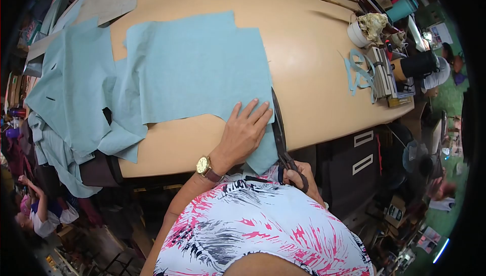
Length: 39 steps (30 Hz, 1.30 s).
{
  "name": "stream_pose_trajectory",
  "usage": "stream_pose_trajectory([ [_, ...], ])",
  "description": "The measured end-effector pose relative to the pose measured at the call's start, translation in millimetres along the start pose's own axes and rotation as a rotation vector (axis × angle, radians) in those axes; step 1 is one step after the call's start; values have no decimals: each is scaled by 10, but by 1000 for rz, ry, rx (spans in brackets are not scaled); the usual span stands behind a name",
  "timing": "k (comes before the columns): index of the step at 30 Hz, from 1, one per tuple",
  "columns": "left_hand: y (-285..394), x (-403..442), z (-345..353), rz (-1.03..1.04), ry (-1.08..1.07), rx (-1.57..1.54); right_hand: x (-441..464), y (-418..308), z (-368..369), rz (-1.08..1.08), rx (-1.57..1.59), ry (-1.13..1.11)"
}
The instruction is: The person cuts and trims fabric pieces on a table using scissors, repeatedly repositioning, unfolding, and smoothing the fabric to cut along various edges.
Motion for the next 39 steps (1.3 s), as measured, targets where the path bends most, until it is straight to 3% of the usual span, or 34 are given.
stream_pose_trajectory([
  [19,18,-18,23,2,-26,-25,-94,47,24,150,44,64],
  [25,41,-6,-9,8,-15,-39,-24,27,23,37,-7,9],
  [39,93,-45,-34,14,-15,-72,140,59,44,40,98,27],
])
Point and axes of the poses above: each hand's wrist, its own x-axis towards the middle knuckle, its own z-axis out of the palm, y = z × x, the point moved 9 cm from there along x, towards the middle knuckle, and after that the axes turned 14 degrees about z, right-handed, at the moved point
